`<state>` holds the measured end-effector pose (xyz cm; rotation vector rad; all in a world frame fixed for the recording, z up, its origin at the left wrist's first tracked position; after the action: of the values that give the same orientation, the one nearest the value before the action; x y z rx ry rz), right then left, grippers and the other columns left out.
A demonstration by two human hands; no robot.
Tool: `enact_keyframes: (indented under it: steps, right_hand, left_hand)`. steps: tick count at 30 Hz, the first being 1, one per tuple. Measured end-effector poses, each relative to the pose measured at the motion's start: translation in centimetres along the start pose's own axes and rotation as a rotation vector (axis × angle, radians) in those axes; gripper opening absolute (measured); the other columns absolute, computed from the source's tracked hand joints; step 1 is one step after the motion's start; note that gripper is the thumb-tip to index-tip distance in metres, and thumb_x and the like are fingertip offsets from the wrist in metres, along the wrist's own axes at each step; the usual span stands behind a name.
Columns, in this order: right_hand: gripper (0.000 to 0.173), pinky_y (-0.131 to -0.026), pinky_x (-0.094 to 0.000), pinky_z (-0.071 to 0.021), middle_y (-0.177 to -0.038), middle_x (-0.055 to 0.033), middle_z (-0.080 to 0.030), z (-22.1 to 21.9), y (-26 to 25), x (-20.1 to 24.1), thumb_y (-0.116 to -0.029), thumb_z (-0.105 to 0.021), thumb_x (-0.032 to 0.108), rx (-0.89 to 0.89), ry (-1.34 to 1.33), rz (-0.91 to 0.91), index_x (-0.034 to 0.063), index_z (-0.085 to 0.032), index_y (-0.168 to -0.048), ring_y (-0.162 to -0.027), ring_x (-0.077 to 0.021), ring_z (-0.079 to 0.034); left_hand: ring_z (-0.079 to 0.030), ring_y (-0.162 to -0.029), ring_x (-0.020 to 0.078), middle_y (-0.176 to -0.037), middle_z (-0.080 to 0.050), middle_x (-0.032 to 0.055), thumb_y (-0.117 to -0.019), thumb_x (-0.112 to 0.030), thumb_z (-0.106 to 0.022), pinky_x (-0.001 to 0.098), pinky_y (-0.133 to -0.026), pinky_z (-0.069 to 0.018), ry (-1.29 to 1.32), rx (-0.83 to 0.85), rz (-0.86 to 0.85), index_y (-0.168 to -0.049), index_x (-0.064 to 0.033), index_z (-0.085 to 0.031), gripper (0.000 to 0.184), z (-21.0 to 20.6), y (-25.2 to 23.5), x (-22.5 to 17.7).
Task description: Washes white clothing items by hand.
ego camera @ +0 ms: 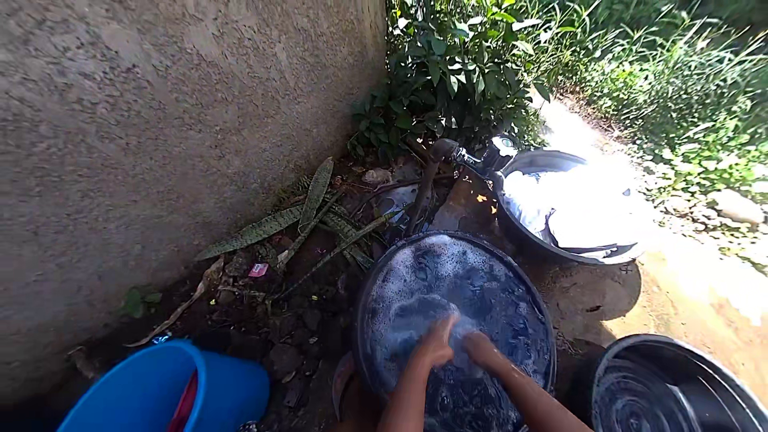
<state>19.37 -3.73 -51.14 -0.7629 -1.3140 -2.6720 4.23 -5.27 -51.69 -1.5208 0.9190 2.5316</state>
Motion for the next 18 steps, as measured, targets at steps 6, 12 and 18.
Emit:
enact_keyframes:
  steps: [6,12,18]
  right_hand:
    - [0.027,-0.069,-0.0246,-0.06,-0.1,-0.0028,-0.076,12.6,15.5,2.6,-0.1012,-0.051,0.006,-0.505,-0.781,0.448,0.0023,-0.067,-0.123,-0.08,-0.0077,-0.071]
    - [0.037,-0.102,-0.058,-0.046,-0.119,-0.0273,-0.066,9.0,13.7,-4.1,-0.093,-0.074,0.017,-0.373,-0.141,-0.077,-0.0059,-0.066,-0.121,-0.114,-0.0404,-0.062]
    - [0.086,-0.105,-0.0445,-0.0522,-0.14,-0.0191,-0.059,1.1,8.7,0.5,-0.0779,-0.085,0.019,-0.402,-0.577,0.31,0.0051,-0.044,-0.152,-0.126,-0.026,-0.061]
  left_hand:
    - [-0.049,-0.14,0.035,-0.151,-0.048,0.0246,-0.0873,-0.022,-0.082,0.0502,-0.118,-0.0391,0.334,-0.063,0.047,-0.155,-0.0022,-0.039,0.082,-2.8,0.4,2.2]
    - [-0.061,-0.104,0.0248,-0.122,-0.061,0.0237,-0.0876,0.006,-0.058,0.0408,-0.091,-0.052,0.884,-0.376,0.009,-0.141,0.0092,-0.046,0.055,0.9,4.9,-6.0]
    - [-0.068,-0.093,0.0128,-0.104,-0.068,0.0076,-0.0795,-0.014,-0.073,0.0331,-0.085,-0.0586,1.21,-0.327,-0.362,-0.127,0.0035,-0.049,0.056,0.2,7.9,-9.0]
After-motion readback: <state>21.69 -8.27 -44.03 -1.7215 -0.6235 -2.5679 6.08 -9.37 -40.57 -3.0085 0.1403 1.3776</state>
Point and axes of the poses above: each hand's wrist, its own y-axis away from the middle knuckle, its own z-axis out of the back of the hand, x = y × z, the point moved 2 cm from there along -y, towards the middle knuckle
